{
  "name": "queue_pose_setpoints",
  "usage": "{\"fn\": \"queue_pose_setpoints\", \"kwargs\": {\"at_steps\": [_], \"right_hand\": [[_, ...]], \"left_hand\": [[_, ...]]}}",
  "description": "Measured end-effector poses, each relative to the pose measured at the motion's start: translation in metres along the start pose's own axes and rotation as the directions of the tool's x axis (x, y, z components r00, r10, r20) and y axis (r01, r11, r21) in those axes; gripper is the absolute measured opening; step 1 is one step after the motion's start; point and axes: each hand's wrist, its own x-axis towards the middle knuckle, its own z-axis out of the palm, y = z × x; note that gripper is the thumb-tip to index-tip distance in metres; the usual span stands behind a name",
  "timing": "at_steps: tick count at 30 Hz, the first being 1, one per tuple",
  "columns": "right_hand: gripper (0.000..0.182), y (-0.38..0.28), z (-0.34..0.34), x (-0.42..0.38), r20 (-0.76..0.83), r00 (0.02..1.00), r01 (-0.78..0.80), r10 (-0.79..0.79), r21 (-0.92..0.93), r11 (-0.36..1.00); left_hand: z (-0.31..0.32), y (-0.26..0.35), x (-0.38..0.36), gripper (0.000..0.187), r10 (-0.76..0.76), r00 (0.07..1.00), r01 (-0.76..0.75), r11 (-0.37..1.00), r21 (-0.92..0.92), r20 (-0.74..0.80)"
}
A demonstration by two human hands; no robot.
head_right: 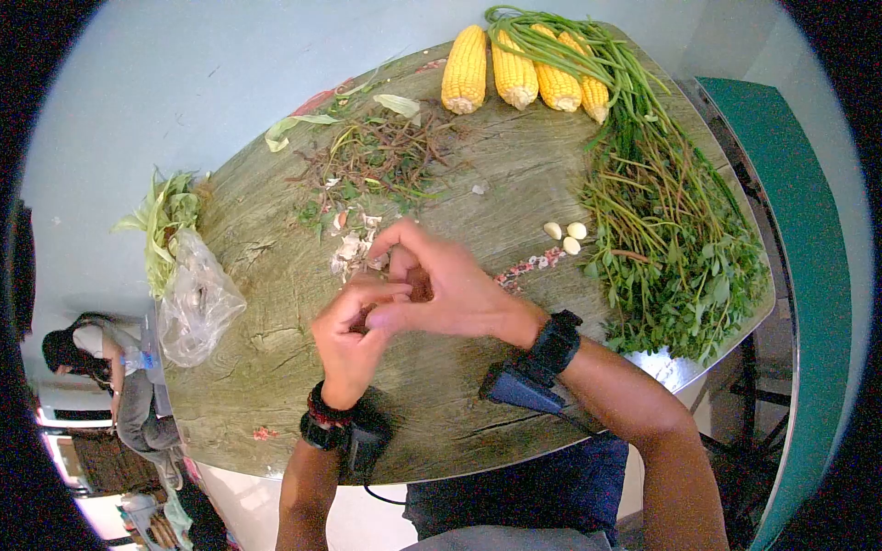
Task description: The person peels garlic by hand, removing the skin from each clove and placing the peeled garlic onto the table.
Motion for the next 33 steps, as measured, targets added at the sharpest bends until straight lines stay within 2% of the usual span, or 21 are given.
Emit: {"fn": "queue_pose_setpoints", "kwargs": {"at_steps": [4,6,10,13,18,25,33], "right_hand": [[0.056,-0.006,-0.001,-0.001,0.035,0.994,0.113,-0.108,-0.296,0.948],[0.053,-0.006,0.002,-0.002,-0.007,0.990,0.125,-0.139,-0.395,0.910],[0.045,0.001,0.001,-0.002,0.013,0.956,0.237,-0.294,-0.623,0.745],[0.046,0.001,0.002,-0.003,0.017,0.967,0.203,-0.254,-0.653,0.729],[0.042,0.006,0.004,-0.003,0.010,0.956,0.218,-0.292,-0.691,0.689],[0.038,0.007,0.005,-0.004,0.010,0.934,0.242,-0.357,-0.752,0.613],[0.039,0.006,0.006,-0.004,0.006,0.915,0.275,-0.404,-0.742,0.612]], "left_hand": [[0.001,-0.002,-0.003,0.022,-0.119,0.993,0.117,0.983,-0.139,-0.006],[0.001,-0.002,-0.003,0.019,-0.189,0.982,0.181,0.956,-0.229,-0.011],[0.001,-0.002,-0.003,0.016,-0.184,0.983,0.176,0.940,-0.293,-0.001],[-0.001,-0.008,-0.004,0.014,-0.177,0.983,0.182,0.943,-0.279,0.045],[-0.003,-0.007,-0.003,0.014,-0.169,0.982,0.184,0.951,-0.250,0.082],[-0.002,-0.006,-0.004,0.012,-0.182,0.980,0.194,0.956,-0.219,0.076],[-0.001,-0.003,-0.004,0.016,-0.166,0.985,0.174,0.956,-0.236,0.053]]}}
